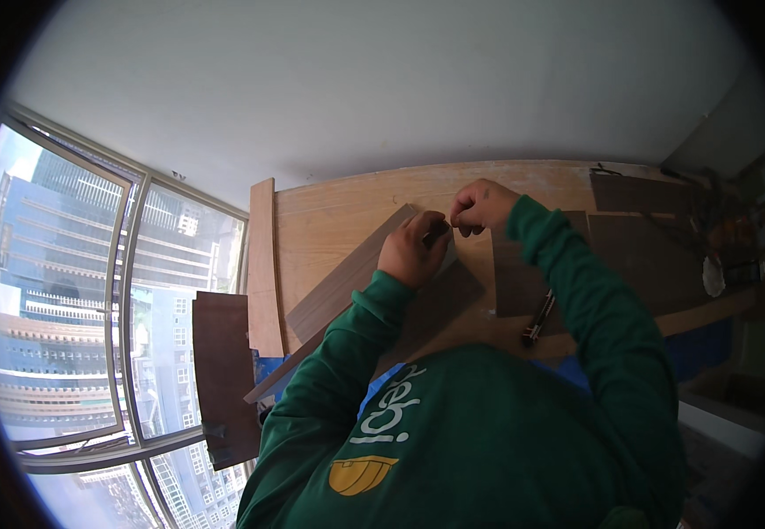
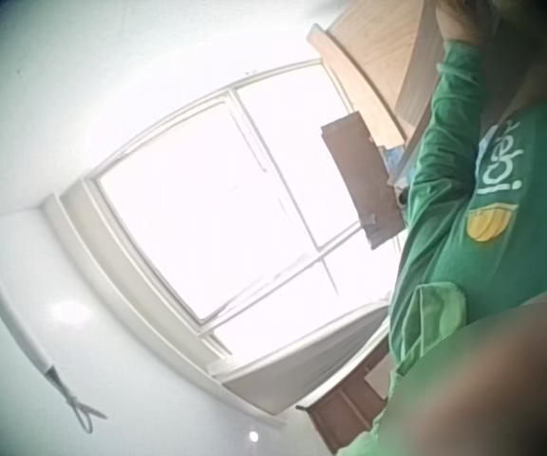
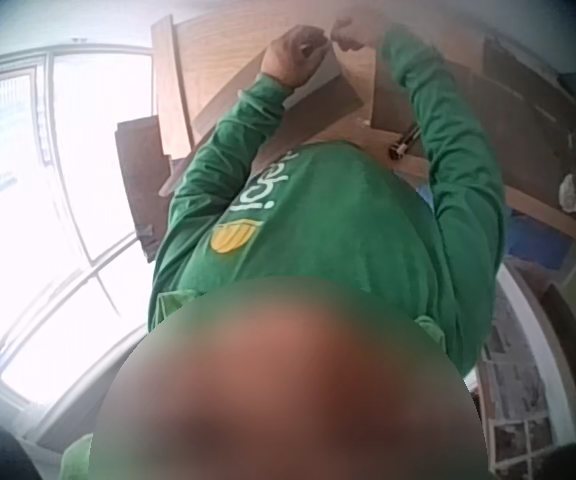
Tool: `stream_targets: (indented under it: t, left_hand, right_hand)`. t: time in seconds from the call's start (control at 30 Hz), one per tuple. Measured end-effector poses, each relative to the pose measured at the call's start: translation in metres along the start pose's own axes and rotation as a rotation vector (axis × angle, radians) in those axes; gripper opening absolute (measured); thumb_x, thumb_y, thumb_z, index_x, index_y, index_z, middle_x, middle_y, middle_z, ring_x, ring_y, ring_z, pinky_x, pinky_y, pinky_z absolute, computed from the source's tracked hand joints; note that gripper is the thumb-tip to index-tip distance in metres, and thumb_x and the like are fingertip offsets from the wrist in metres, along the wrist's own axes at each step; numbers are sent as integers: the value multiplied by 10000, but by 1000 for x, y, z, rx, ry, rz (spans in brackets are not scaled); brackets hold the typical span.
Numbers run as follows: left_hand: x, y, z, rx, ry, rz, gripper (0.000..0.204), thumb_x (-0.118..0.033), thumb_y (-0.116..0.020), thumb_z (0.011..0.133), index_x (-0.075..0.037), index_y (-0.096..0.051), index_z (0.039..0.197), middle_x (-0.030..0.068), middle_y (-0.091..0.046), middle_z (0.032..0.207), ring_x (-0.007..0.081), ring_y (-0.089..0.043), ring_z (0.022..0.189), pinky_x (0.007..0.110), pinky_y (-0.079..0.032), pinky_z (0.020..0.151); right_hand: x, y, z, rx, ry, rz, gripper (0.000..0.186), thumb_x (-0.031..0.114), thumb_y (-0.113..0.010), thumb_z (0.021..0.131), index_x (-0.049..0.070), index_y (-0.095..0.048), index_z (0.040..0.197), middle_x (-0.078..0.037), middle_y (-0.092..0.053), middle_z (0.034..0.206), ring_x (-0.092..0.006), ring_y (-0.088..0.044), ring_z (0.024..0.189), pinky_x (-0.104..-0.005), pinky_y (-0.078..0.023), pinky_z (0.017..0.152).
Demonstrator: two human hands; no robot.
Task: The person cuts a wood panel using a utility knife and a straightedge, then snaps off the cut strip. They repeat the process on another panel, scoring and snapping to separate a strip. The person works at a wooden workbench in a room with a large window.
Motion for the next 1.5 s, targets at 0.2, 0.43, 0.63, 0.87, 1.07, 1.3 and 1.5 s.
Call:
stream_targets:
  t: [0.2, 0.43, 0.63, 0.87, 1.07, 1.3, 1.5]
  left_hand:
    - [2, -1, -1, -6, -7, -23, 286, -174, -732, 893, -49, -667, 1141, 151, -732, 995, 348, -720, 930, 432, -583, 806]
    - [5, -2, -1, -5, 27, -85, 268, -182, -726, 894, -67, -667, 1129, 152, -723, 979, 362, -709, 930, 441, -575, 801]
    - [1, -1, -3, 2, 34, -10, 216, -184, -722, 887, -81, -660, 1066, 139, -715, 1024, 379, -697, 914, 460, -571, 793]
    - [-2, 3, -6, 16, 105, 110, 267, -272, -720, 898, -64, -669, 1058, 133, -717, 1007, 359, -706, 935, 455, -573, 809]
    - [3, 19, -23, 299, 197, 401, 319, -337, -727, 890, -76, -696, 1071, 149, -735, 982, 366, -723, 935, 479, -578, 803]
    - [-1, 17, -37, 306, 222, 293, 309, -349, -696, 904, -69, -751, 1022, 172, -752, 905, 381, -735, 859, 484, -582, 793]
    - [0, 22, -35, 301, 211, 327, 311, -367, -683, 907, -79, -766, 994, 163, -754, 904, 379, -734, 871, 474, -585, 802]
  right_hand:
    - [-11, 1, 4, -70, -5, -10, 169, 177, -626, 981, 31, -667, 906, -55, -679, 723, -121, -620, 649, -291, -513, 619]
    - [5, -15, -8, -93, 29, -10, 356, 349, -615, 1038, 32, -640, 879, -54, -656, 661, -120, -600, 613, -306, -477, 574]
    - [33, -22, -10, -115, -78, -315, 321, 308, -665, 1003, 22, -635, 860, -66, -656, 648, -144, -641, 576, -325, -495, 552]
    - [42, -26, -3, -84, -190, -438, 270, 236, -739, 906, -7, -646, 835, -91, -652, 657, -181, -658, 522, -326, -504, 495]
    - [42, -36, -2, -66, -190, -439, 280, 204, -790, 887, 8, -625, 776, -54, -593, 620, -163, -598, 462, -323, -470, 434]
    - [36, -35, 3, -6, -306, -435, 360, 265, -818, 896, 18, -609, 738, -40, -542, 562, -162, -540, 398, -318, -419, 372]
    - [39, -33, 9, 59, -343, -507, 423, 345, -827, 896, 13, -621, 734, -21, -509, 557, -145, -506, 387, -317, -402, 353]
Point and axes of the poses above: each hand's wrist, its own z-axis towards the middle knuckle, its own y-axis out of the back of the hand, x = y × z, the point moved 3 cm from there along z, towards the middle knuckle
